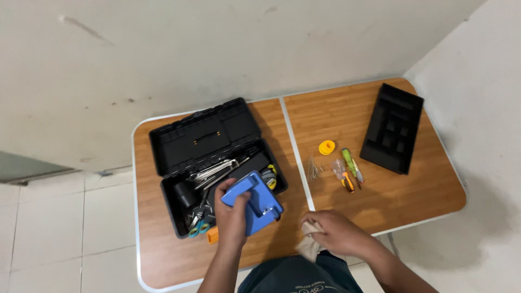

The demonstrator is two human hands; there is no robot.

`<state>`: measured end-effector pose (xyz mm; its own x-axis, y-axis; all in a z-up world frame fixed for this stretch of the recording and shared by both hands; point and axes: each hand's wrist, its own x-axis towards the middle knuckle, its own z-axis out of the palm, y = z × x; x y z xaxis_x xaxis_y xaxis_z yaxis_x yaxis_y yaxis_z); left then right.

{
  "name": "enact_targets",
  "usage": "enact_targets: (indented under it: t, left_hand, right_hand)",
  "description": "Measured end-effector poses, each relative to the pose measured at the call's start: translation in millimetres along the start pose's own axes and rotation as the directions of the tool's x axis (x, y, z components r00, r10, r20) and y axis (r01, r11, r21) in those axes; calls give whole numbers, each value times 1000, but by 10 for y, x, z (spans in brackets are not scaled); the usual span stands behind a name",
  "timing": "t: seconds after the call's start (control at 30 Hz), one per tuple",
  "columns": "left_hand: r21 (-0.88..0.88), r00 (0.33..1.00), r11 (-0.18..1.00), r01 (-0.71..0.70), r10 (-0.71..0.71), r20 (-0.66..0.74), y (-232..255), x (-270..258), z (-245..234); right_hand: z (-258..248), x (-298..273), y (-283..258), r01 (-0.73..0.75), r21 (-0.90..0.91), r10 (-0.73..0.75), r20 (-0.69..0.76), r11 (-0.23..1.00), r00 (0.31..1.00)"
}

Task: The person cleans a plastic tray and a pair of scissors with a cloth by hand before placing them on a table.

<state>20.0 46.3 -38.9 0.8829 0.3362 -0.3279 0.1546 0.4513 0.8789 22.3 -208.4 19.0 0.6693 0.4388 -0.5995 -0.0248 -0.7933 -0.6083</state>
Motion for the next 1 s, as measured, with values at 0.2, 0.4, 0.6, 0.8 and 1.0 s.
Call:
enact_targets:
  t: [0.2, 0.4, 0.6, 0.8, 1.0]
  left_hand:
    - [-328, 978, 932, 151, -190, -90, -456, -84, 459]
    - [-242, 988, 957, 157, -153, 35, -1259, -226, 959]
    - [177, 893, 978, 107, -173, 416, -1637, -190, 1009]
    - [522, 891, 790, 321, -439, 118, -1951, -381, 809]
    - [575, 951, 757, 310, -245, -190, -2668, -842, 75]
  right_hand:
    - [174, 348, 704, 351, 560, -297, -188, 751, 936]
    - [-2, 499, 935, 338, 810, 21, -396, 479, 918]
    - [-1222, 476, 1358, 247, 395, 117, -701, 885, 703]
    - [-2444, 1448, 1953, 49, -123, -128, -794, 991, 594]
    - [-2204, 2999, 2743, -87, 529, 304, -340, 844, 890]
